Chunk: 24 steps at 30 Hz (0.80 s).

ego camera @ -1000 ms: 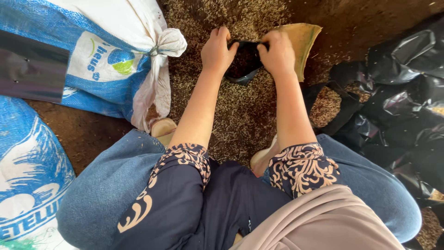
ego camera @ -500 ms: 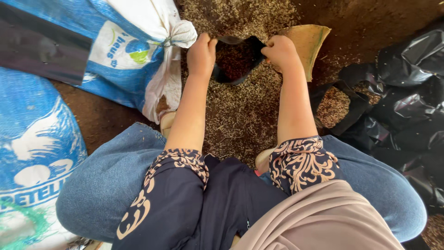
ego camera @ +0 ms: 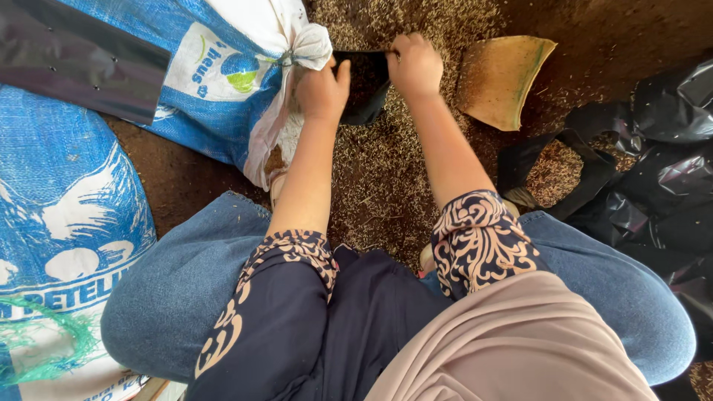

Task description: The person scoops grains from a large sack into a black plastic bag using a scoop. They then tie the bag closed and place it aside. The person repeats this process multiple times.

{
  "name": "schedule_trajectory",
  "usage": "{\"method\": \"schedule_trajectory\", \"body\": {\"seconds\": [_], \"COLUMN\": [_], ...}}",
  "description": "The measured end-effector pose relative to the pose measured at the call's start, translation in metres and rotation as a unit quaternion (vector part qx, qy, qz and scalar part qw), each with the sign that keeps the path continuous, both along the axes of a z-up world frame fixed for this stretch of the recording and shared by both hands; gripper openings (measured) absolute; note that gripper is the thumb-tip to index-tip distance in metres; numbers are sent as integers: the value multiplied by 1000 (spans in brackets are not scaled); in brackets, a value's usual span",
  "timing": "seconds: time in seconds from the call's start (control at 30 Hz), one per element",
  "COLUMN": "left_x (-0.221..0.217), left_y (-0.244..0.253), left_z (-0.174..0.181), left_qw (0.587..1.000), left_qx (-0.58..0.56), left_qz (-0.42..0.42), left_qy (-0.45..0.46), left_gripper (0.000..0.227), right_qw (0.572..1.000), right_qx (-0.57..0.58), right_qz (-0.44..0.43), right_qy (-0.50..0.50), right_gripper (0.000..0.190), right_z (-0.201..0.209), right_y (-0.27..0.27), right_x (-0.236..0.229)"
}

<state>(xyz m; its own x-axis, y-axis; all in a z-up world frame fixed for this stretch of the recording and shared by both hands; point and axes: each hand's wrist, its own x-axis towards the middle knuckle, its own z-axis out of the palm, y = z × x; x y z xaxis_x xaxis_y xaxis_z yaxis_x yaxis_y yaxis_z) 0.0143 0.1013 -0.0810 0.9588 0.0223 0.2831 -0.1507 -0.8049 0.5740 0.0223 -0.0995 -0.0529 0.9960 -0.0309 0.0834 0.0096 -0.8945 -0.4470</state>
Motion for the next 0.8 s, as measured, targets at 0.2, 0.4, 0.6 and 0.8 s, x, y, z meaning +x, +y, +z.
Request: {"method": "schedule_trajectory", "body": {"seconds": [0.2, 0.4, 0.6, 0.8], "left_x": [-60, -143, -154, -146], "left_y": [-66, -130, -130, -147], "left_z": [16, -54, -115, -117], "left_qw": [966, 934, 862, 852], "left_qx": [-123, -152, -71, -29], "left_qz": [-228, 13, 129, 126], "left_qy": [-14, 324, 485, 507], "left_gripper": [32, 65, 107, 105], "right_qw": [945, 846, 871, 948], "right_qx": [175, 8, 145, -191], "right_qz": [-266, -521, -433, -252], "right_qy": [-79, 117, 182, -43], "right_gripper": [34, 94, 55, 62], "right_z": [-16, -111, -148, -112], "right_y": [-112, -238, -249, -193], "right_x": [-5, -64, -60, 19]}}
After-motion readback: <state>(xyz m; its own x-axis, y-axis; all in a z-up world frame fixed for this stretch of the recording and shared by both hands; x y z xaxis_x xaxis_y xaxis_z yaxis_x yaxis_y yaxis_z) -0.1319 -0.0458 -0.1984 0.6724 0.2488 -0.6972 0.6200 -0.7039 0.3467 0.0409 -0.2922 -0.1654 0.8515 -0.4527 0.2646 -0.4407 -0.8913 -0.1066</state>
